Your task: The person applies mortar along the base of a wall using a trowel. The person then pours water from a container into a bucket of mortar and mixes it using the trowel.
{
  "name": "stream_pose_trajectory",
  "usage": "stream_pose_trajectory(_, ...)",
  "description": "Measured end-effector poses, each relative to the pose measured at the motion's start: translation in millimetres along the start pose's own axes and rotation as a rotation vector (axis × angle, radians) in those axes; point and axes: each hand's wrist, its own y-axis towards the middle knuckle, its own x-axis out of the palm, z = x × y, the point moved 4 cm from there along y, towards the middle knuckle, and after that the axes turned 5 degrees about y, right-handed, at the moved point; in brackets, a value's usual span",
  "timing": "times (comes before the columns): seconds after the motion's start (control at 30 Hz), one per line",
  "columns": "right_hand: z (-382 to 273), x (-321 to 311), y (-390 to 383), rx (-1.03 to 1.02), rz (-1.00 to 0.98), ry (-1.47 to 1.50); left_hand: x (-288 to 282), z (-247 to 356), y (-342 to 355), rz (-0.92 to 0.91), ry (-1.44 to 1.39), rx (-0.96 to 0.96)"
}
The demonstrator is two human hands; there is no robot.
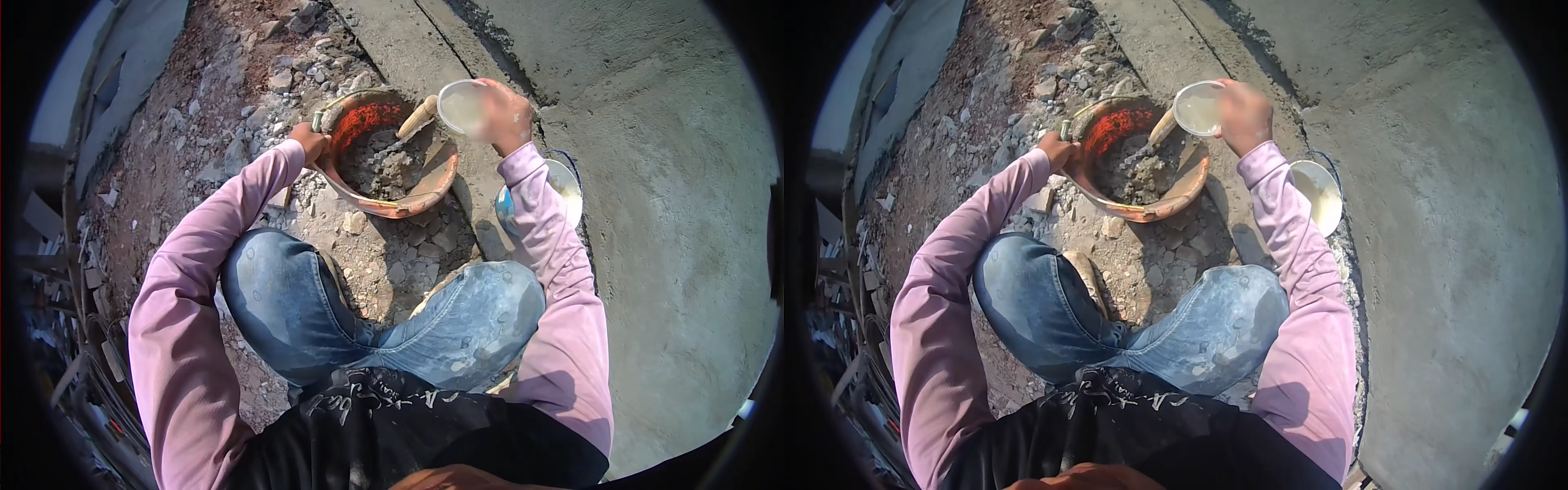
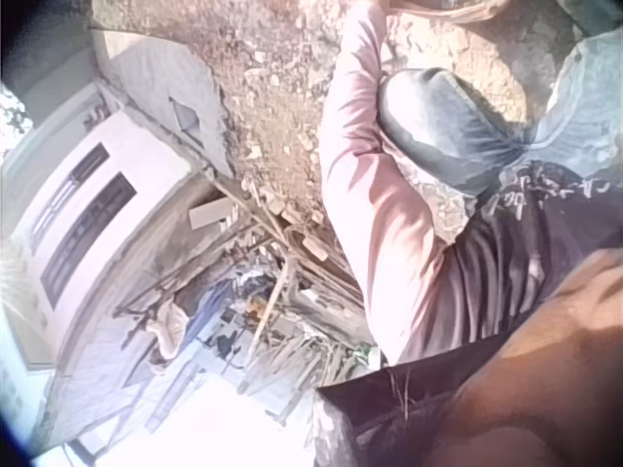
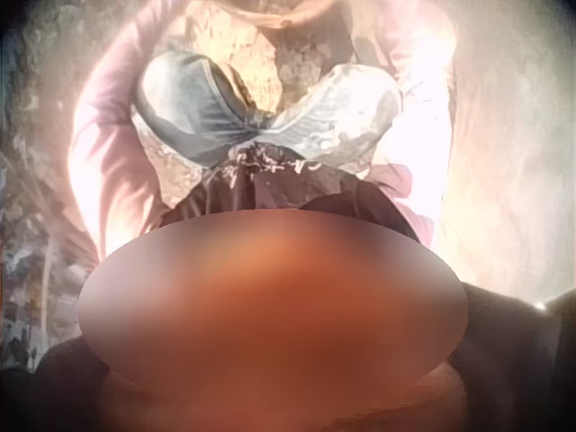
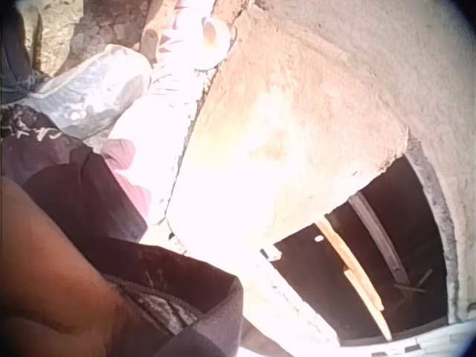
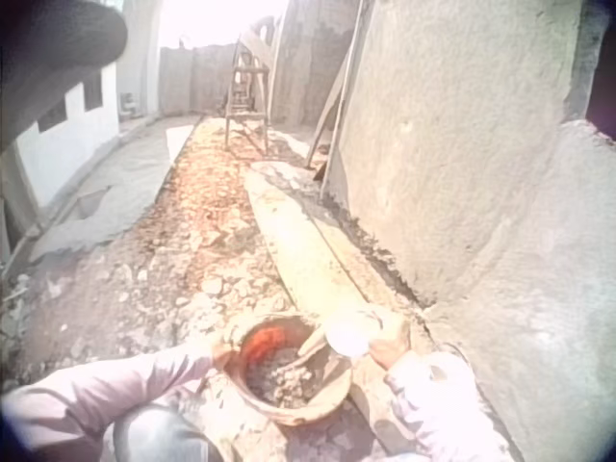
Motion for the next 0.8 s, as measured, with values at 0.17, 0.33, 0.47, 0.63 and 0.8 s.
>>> stream_pose_trajectory(0.17, -1, -33, -10, -0.253, 0.092, -0.246, 6, 100, -15, -0.077, 0.336, -0.127)
stream_pose_trajectory(0.33, 7, -24, -19, -0.457, 0.133, -0.719, 0, 133, -33, -0.007, 0.264, -0.105)
stream_pose_trajectory(0.47, 11, -12, -20, -0.415, 0.122, -0.869, 10, 147, -50, -0.174, 0.089, -0.069)
stream_pose_trajectory(0.63, -5, -25, 0, -0.344, 0.155, -0.654, -7, 160, -46, -0.163, 0.174, -0.027)
stream_pose_trajectory(0.8, -9, -47, 7, -0.255, 0.227, -0.421, -2, 170, -42, -0.111, 0.279, 0.098)
